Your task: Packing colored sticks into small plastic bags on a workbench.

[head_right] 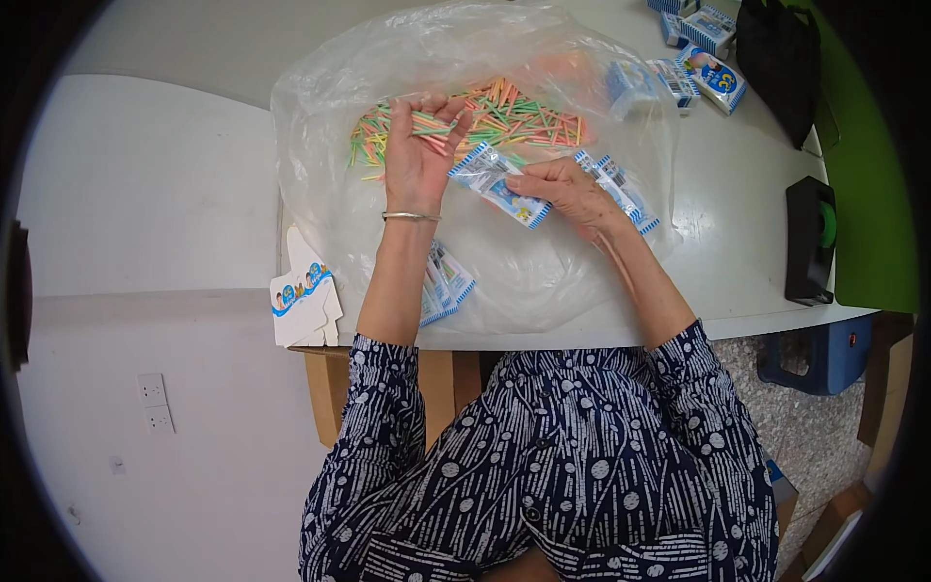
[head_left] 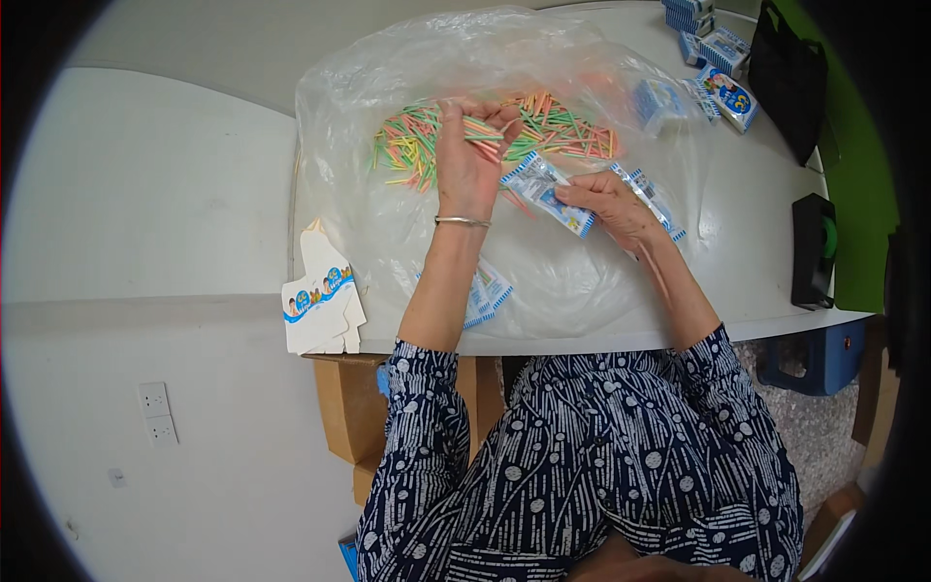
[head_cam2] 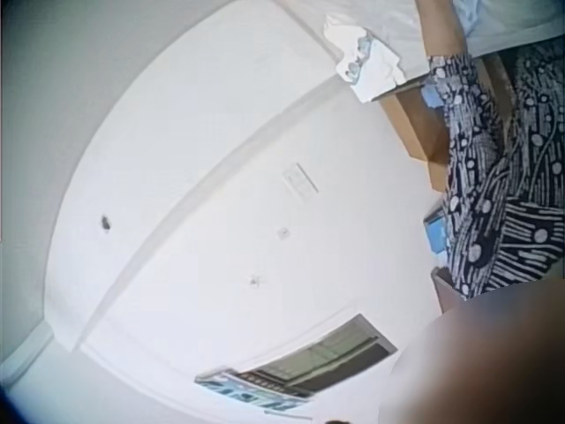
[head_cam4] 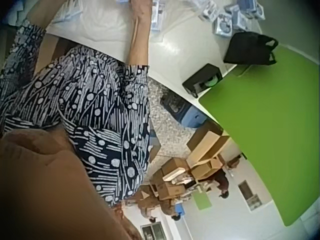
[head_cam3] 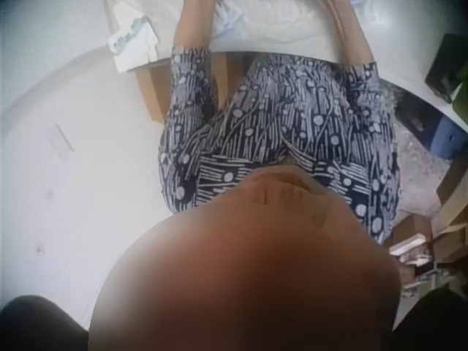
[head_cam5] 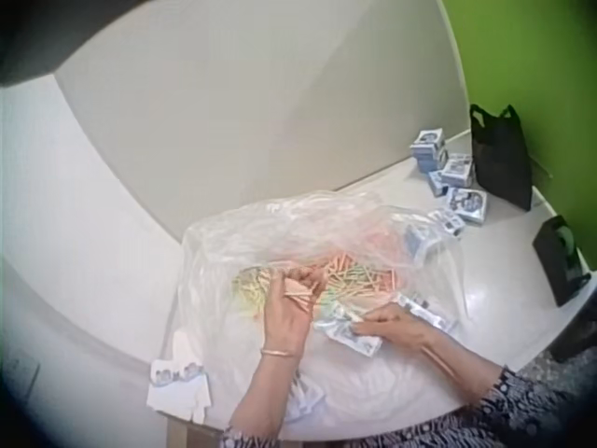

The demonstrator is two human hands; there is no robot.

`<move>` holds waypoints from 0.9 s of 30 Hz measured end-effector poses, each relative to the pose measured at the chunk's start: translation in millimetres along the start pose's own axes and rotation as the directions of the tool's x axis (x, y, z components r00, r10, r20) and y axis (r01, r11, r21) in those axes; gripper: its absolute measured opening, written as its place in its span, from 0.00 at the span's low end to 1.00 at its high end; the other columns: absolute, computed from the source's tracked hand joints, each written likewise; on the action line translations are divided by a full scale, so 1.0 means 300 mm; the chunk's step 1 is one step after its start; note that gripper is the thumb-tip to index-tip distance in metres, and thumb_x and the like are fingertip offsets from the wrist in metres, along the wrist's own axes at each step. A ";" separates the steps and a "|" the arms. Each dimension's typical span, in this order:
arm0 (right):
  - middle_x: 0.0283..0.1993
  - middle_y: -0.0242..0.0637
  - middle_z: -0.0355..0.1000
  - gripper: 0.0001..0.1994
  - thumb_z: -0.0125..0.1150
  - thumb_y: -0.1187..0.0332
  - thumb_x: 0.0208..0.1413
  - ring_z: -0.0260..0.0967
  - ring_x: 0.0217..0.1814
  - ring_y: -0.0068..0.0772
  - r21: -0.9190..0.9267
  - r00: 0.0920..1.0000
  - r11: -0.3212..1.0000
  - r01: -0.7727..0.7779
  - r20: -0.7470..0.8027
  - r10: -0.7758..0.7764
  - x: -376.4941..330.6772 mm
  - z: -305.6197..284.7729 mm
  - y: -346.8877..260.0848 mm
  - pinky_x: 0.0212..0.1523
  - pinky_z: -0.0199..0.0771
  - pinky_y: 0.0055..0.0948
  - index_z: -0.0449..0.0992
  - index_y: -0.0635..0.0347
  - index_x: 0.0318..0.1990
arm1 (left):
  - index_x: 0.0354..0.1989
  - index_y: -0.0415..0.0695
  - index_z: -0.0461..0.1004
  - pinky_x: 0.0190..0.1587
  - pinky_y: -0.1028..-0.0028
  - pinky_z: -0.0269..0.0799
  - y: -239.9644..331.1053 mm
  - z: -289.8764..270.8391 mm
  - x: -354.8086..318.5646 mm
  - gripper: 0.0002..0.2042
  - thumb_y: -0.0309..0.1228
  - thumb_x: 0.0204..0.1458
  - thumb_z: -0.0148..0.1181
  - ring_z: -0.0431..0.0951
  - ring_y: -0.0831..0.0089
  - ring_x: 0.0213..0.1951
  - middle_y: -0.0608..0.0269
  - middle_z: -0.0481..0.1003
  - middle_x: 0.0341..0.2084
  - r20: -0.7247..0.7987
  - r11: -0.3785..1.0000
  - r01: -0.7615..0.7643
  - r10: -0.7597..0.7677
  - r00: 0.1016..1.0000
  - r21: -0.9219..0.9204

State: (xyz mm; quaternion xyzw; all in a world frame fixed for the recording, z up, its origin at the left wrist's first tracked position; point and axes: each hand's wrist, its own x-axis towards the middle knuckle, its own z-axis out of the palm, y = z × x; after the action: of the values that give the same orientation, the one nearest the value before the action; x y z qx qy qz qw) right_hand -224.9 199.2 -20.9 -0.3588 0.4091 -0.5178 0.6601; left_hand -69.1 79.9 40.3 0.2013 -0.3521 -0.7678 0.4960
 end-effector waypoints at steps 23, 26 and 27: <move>0.33 0.25 0.75 0.11 0.61 0.65 0.56 0.67 0.34 0.11 -0.023 0.989 0.996 0.089 0.121 -0.085 -0.035 -0.019 -0.002 0.36 0.64 0.15 0.79 0.63 0.40 | 0.39 0.32 0.71 0.46 0.71 0.73 -0.042 0.104 -0.149 0.23 0.45 0.63 0.45 0.78 0.65 0.44 0.55 0.74 0.37 0.082 0.883 -0.112 0.084 0.993 0.456; 0.32 0.25 0.74 0.10 0.60 0.64 0.57 0.66 0.34 0.10 -0.029 0.990 0.995 0.096 0.106 -0.092 -0.040 -0.013 -0.004 0.36 0.63 0.14 0.79 0.63 0.38 | 0.40 0.32 0.70 0.49 0.68 0.72 -0.042 0.085 -0.154 0.22 0.44 0.63 0.45 0.78 0.64 0.44 0.55 0.73 0.38 0.052 0.899 -0.120 0.108 0.993 0.421; 0.32 0.25 0.74 0.10 0.60 0.64 0.57 0.66 0.34 0.10 -0.028 0.990 0.995 0.094 0.107 -0.091 -0.039 -0.017 0.002 0.36 0.63 0.14 0.79 0.63 0.38 | 0.41 0.32 0.69 0.50 0.67 0.72 -0.042 0.084 -0.157 0.22 0.44 0.63 0.45 0.78 0.63 0.44 0.55 0.73 0.38 0.046 0.916 -0.120 0.111 0.993 0.383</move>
State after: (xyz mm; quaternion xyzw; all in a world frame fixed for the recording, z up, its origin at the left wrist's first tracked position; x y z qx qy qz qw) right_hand -230.8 210.4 -21.5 -0.4149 0.3651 -0.5215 0.6501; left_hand -73.4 134.3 46.0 0.2648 -0.5131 -0.6552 0.4872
